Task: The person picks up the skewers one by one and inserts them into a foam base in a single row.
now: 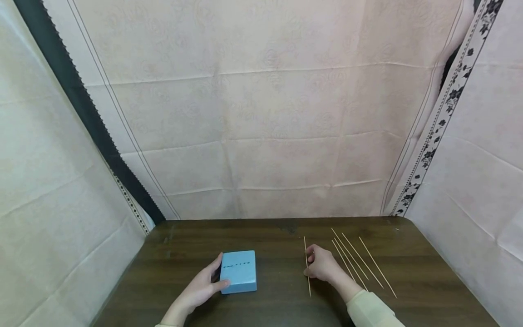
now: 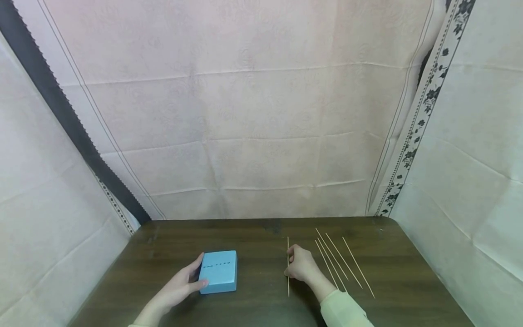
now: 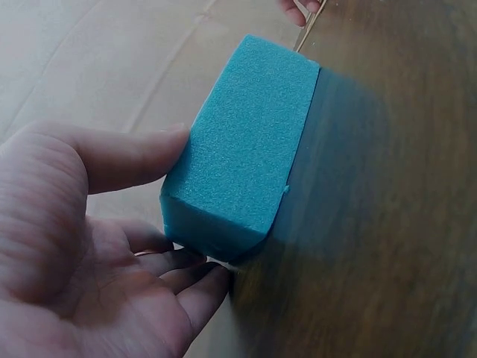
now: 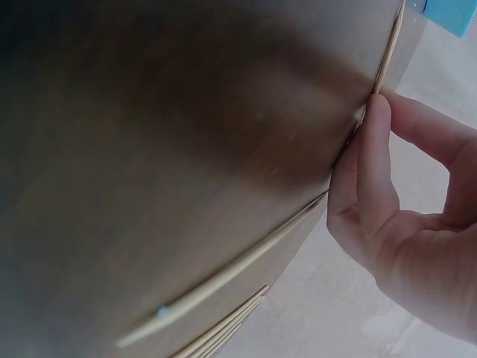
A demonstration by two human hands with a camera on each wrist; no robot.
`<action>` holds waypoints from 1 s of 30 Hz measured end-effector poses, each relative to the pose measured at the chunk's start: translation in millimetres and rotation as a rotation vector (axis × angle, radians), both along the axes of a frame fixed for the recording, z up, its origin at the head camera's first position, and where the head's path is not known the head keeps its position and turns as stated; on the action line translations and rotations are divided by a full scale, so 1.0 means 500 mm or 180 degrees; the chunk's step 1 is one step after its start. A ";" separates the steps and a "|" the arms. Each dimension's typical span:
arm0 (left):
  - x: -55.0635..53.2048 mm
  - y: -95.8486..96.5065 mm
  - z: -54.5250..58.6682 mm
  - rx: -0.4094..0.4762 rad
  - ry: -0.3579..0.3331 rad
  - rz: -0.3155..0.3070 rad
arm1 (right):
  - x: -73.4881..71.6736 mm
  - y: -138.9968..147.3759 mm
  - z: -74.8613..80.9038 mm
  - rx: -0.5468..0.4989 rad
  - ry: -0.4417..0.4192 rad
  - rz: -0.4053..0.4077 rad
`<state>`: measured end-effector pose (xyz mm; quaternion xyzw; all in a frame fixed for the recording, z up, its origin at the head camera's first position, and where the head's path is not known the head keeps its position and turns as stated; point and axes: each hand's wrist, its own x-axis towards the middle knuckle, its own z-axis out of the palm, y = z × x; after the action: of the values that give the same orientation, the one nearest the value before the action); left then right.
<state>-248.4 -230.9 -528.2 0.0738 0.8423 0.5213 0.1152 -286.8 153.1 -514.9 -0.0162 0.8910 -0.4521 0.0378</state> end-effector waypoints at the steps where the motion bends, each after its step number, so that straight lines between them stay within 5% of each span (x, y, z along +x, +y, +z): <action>1: 0.000 0.000 0.000 0.0008 -0.0001 -0.0004 | 0.000 0.000 0.000 0.0063 0.0047 -0.0007; 30: 0.001 0.000 0.002 -0.0036 -0.0007 -0.0015 | 0.012 -0.001 0.003 0.0235 0.0189 -0.0043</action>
<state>-248.0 -230.8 -527.0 0.0745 0.8450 0.5164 0.1178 -280.5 152.8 -513.5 -0.0222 0.9079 -0.4185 0.0089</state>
